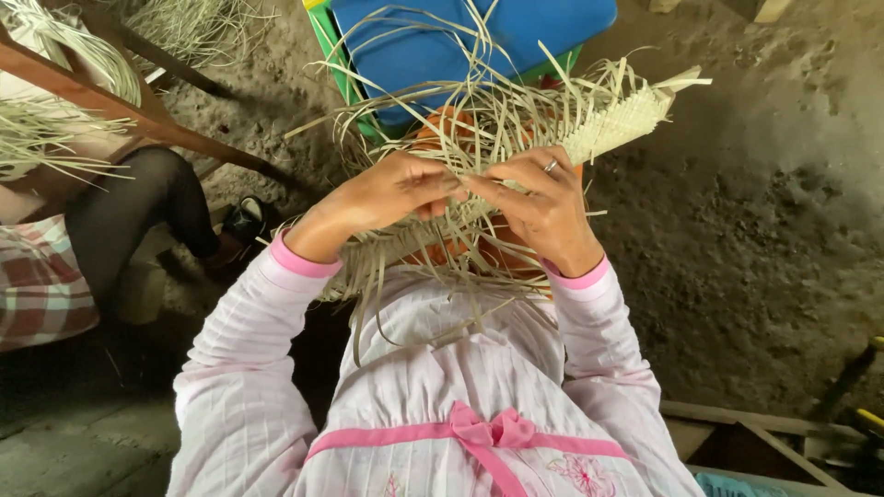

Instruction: Weaving dried straw or palm leaf strands together to create a handcrafted product.

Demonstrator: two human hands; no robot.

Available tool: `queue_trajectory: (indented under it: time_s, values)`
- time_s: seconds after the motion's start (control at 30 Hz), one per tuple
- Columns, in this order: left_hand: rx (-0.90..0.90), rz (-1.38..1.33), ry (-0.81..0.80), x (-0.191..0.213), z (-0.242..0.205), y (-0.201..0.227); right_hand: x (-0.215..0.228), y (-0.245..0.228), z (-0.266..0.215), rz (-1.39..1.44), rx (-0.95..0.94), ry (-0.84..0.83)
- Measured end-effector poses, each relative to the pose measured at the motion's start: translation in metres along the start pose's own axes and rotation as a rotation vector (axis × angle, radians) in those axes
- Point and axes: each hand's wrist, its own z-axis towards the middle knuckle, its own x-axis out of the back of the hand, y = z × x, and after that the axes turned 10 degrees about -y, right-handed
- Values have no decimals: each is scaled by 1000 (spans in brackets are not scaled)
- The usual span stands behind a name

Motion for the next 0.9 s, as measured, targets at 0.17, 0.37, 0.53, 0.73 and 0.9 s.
queue_trajectory:
  time_s: [0.17,0.37,0.53,0.73,0.9]
  values:
    - [-167,413,322,-6,-9,-8,-19,16,-18,144,-150,45]
    - [-12,1017,590,-33,-12,-41,-61,16,-41,302,-240,-107]
    - [-31,1180,714,-51,-3,-51,-63,13,-48,363,-262,-121]
    - [-67,1297,791,-69,9,-55,-63,16,-65,528,-326,-64]
    - [-71,1373,832,-76,23,-49,-54,8,-64,660,-412,-22]
